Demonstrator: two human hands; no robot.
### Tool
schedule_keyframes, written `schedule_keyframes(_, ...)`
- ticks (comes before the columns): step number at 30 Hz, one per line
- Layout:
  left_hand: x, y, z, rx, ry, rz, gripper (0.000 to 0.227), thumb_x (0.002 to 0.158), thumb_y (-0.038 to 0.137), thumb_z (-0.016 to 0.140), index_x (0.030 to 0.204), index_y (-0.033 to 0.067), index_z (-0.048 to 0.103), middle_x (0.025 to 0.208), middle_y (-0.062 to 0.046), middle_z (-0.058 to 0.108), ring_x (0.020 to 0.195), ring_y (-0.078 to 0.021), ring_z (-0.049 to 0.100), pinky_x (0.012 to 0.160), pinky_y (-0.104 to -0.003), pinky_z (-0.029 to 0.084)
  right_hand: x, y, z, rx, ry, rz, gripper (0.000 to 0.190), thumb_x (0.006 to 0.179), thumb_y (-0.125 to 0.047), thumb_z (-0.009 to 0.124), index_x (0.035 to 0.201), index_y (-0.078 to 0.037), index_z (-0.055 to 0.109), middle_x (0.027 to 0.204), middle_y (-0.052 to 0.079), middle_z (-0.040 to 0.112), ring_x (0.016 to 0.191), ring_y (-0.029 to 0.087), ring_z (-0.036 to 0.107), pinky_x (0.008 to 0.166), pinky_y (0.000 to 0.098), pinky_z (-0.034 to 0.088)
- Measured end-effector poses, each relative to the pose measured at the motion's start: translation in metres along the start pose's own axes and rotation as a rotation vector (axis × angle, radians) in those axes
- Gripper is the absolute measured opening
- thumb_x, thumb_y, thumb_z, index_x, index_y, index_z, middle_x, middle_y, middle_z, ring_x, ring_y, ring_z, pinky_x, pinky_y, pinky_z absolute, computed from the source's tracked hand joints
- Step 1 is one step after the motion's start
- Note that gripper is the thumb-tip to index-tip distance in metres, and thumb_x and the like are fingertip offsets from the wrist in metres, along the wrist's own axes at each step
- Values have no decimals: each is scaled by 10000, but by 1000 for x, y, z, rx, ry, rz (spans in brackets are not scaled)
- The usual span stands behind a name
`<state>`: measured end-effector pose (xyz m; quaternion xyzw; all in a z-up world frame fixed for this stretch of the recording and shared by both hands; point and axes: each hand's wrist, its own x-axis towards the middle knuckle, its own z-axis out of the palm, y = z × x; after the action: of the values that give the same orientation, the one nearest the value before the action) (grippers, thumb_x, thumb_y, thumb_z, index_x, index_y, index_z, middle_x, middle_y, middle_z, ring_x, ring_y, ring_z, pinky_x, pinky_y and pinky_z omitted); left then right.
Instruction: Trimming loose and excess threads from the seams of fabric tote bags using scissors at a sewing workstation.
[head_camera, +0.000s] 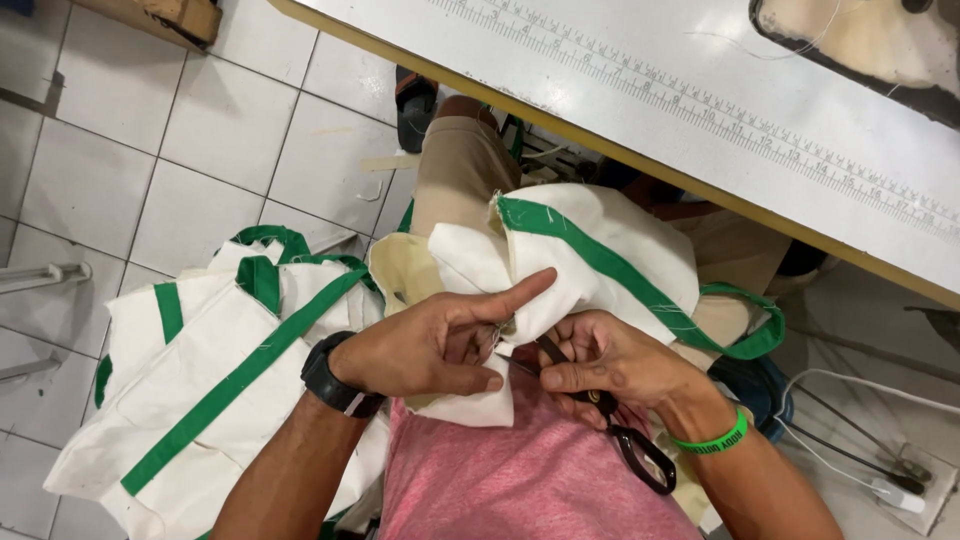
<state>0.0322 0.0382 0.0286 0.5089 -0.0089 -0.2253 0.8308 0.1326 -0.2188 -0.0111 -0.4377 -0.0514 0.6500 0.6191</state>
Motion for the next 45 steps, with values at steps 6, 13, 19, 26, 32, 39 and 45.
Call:
schedule_keyframes(6, -4, -6, 0, -33, -38, 23, 854, 963, -61, 763, 1720, 93, 397, 1326, -28, 715, 883, 0, 586, 760, -162, 567, -9, -20, 30, -152, 112, -75, 415, 810, -34, 1020, 596, 30, 670, 530, 42, 578, 435, 78, 502, 391, 217, 404)
schedule_keyframes(13, -4, -12, -2, -64, -79, 45, 928, 957, -57, 784, 1754, 85, 331, 1313, 2, 689, 885, 7, 580, 782, -157, 569, -9, -20, 34, -97, 136, -112, 426, 792, -7, 1029, 583, 18, 659, 524, 41, 568, 441, 89, 480, 422, 212, 383)
schedule_keyframes(19, -5, -14, 1, -99, -124, 58, 1006, 951, -53, 806, 1789, 77, 265, 1301, 32, 663, 886, 14, 573, 804, -151, 570, 6, 0, 11, 202, -5, -59, 428, 881, 130, 880, 634, 59, 537, 505, 282, 586, 294, 301, 536, 261, 427, 469)
schedule_keyframes(26, -8, 5, -1, 73, -91, -80, 1037, 940, -58, 782, 1796, 206, 259, 1151, 72, 613, 759, 0, 445, 712, -177, 444, -3, 11, -30, 152, -227, 8, 263, 959, 72, 809, 870, 116, 566, 555, 294, 625, 329, 264, 572, 289, 424, 499)
schedule_keyframes(32, -16, 15, 5, 518, 20, -109, 1038, 896, -92, 679, 1761, 325, 285, 1178, 35, 622, 651, -110, 331, 548, -248, 364, -47, -51, 13, -679, 61, 23, 374, 853, -352, 929, 983, -102, 682, 571, 0, 565, 453, 125, 494, 435, 293, 381)
schedule_keyframes(39, -29, 5, 32, 875, 102, 180, 1147, 844, -111, 686, 1769, 200, 83, 1298, -138, 808, 692, -215, 639, 688, -419, 660, -7, -94, 39, -1149, -35, -508, 890, 1022, -314, 751, 1734, -122, 251, 1820, 154, 349, 1688, 365, 380, 1333, 515, 361)
schedule_keyframes(45, -30, -6, 35, 1170, 265, 247, 1184, 774, -200, 629, 1758, 186, 94, 1844, -179, 389, 904, -245, 643, 682, -352, 587, 7, -82, 24, -1344, 137, -524, 128, 1027, -73, 717, 922, -55, 646, 833, 52, 588, 702, 227, 549, 642, 400, 424)
